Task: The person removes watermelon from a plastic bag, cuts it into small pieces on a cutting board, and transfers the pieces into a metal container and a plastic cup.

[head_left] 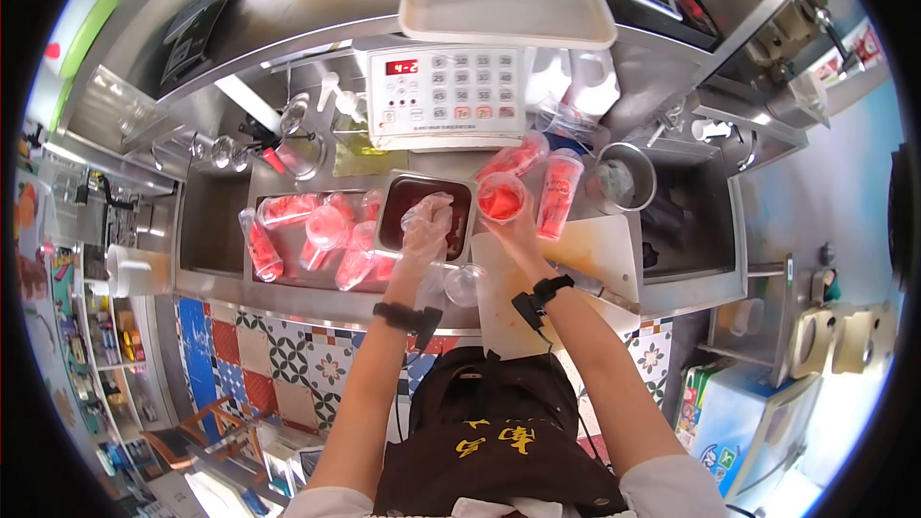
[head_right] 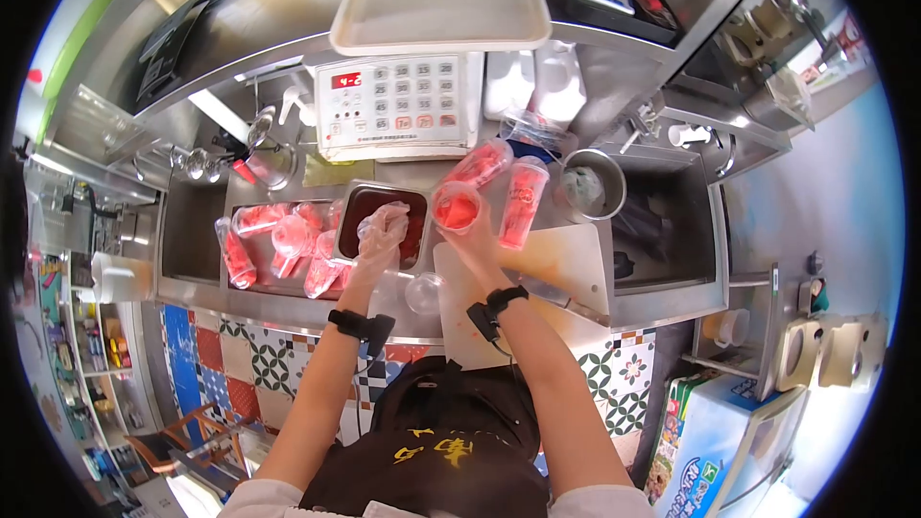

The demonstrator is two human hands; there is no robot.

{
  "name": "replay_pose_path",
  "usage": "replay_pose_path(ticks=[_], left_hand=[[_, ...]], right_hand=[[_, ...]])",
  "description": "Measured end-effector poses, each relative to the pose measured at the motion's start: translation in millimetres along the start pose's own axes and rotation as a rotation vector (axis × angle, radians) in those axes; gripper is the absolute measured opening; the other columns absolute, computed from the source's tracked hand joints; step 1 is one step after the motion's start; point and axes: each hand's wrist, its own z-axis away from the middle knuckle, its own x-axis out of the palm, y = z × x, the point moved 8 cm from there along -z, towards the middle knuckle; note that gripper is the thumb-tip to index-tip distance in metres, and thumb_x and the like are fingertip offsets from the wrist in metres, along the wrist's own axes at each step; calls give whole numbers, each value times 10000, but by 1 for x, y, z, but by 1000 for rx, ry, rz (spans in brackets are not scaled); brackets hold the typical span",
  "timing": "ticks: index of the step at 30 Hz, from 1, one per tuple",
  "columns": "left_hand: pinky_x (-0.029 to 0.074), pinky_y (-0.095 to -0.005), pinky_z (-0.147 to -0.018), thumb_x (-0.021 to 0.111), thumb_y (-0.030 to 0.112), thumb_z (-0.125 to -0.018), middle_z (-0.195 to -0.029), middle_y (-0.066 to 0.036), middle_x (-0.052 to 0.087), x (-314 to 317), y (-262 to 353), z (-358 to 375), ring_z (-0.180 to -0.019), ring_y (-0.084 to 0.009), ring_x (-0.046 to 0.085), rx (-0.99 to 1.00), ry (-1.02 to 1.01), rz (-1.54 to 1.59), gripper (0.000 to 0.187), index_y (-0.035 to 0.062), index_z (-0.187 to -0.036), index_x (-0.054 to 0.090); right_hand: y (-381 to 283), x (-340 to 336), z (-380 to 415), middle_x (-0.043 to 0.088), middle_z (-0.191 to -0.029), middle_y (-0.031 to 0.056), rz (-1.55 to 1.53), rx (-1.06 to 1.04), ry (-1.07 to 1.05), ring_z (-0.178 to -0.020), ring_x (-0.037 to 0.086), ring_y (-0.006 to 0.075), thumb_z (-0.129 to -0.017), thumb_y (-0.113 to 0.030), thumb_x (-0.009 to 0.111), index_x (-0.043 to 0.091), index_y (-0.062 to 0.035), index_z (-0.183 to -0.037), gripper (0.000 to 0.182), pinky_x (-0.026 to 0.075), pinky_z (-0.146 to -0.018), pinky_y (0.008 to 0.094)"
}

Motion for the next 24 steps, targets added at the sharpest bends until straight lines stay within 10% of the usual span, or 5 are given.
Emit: replay_pose_path(ticks=[9,24], left_hand=[[493,-291,-783,596,96,-891,-1041,-88,656,-2,17,7,-893,-183,625,49,-25,-115,210,26,-1087,621],[507,-266,-835,601,46,-895,-1100,-106,641,1,6,10,-954,-159,633,107,-41,-193,175,8,-1065,608]], right_hand=[[-77,-107,32,540,-1156,89,-278,296,-93,-1063,553,191,-690,-86,833,421,-30,-1270,714,453,-949,328],[29,-208,147,616,-1090,213,881,413,-739,-1030,609,384,-562,-337,865,476,-80,-1278,854,503,-866,441]])
